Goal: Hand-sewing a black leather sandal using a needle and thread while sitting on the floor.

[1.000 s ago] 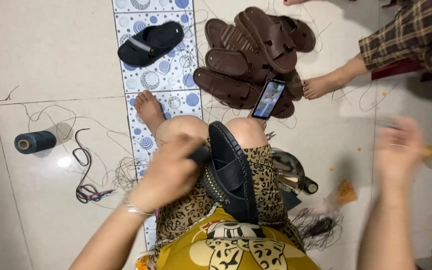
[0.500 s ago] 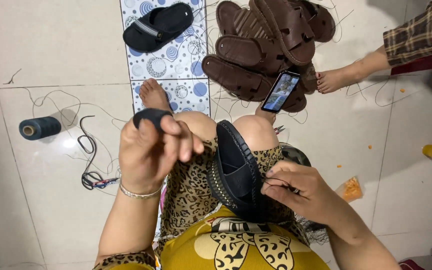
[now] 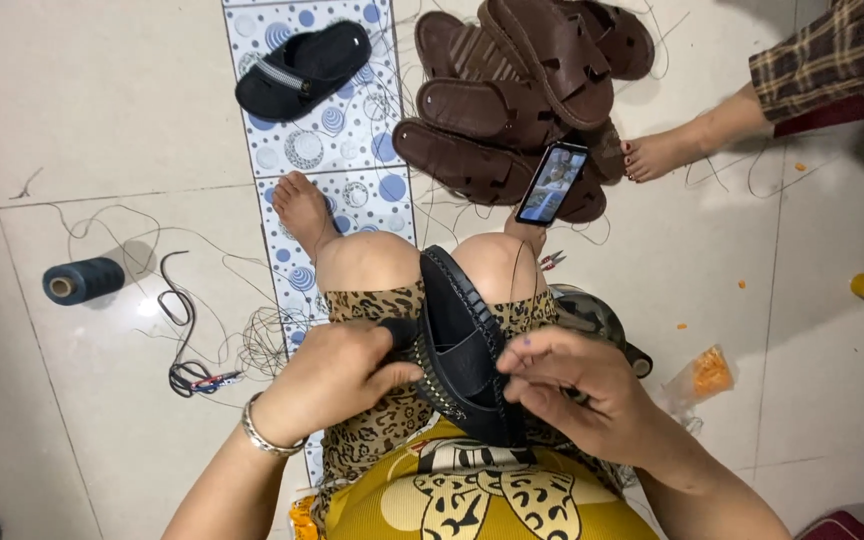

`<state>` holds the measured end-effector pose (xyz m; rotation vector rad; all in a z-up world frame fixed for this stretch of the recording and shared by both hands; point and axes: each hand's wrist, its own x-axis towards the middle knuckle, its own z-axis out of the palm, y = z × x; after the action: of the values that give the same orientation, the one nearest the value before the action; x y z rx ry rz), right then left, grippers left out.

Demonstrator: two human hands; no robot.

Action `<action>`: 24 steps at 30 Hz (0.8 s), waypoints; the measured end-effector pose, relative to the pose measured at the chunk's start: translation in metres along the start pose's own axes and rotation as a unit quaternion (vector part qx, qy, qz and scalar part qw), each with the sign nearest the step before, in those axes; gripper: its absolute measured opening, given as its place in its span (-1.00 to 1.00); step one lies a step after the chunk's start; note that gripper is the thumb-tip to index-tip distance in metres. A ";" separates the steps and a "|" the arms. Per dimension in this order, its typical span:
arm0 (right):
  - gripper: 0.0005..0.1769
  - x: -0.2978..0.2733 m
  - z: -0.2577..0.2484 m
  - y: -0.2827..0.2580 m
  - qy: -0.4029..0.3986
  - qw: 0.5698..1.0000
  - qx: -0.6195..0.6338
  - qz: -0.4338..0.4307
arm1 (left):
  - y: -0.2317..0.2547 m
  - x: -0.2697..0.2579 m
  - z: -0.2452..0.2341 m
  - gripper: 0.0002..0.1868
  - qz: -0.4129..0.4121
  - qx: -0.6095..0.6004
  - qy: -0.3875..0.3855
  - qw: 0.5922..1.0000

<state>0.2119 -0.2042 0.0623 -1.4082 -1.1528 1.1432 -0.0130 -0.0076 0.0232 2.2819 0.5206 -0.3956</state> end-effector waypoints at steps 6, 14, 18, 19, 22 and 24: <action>-0.60 -0.045 -0.072 0.028 0.164 0.979 0.111 -0.056 | -0.067 -0.037 0.003 -0.91 -0.139 -0.088 0.344 0.924; -0.60 -0.065 -0.138 0.090 0.267 0.772 -0.554 0.161 | 0.013 -0.007 -0.009 -0.69 -0.022 0.130 0.356 0.925; -0.65 0.005 -0.024 0.015 0.163 0.937 -0.307 -0.026 | 0.043 0.013 0.018 -0.81 0.090 0.115 0.314 0.938; -0.65 0.004 -0.018 0.019 0.169 0.936 -0.307 -0.028 | 0.039 0.012 0.016 -0.81 0.095 0.119 0.315 0.937; -0.40 -0.001 -0.006 0.022 -0.009 0.984 -0.177 0.018 | 0.026 0.002 0.003 -0.65 -0.010 0.053 0.223 0.973; -0.52 -0.004 -0.010 0.013 -0.036 0.960 -0.271 0.053 | 0.018 -0.009 -0.013 -0.83 0.145 -0.456 0.097 0.873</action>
<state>0.2221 -0.2107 0.0514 -1.8712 -1.5348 0.9951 -0.0109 -0.0117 0.0470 1.4324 0.3399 0.2173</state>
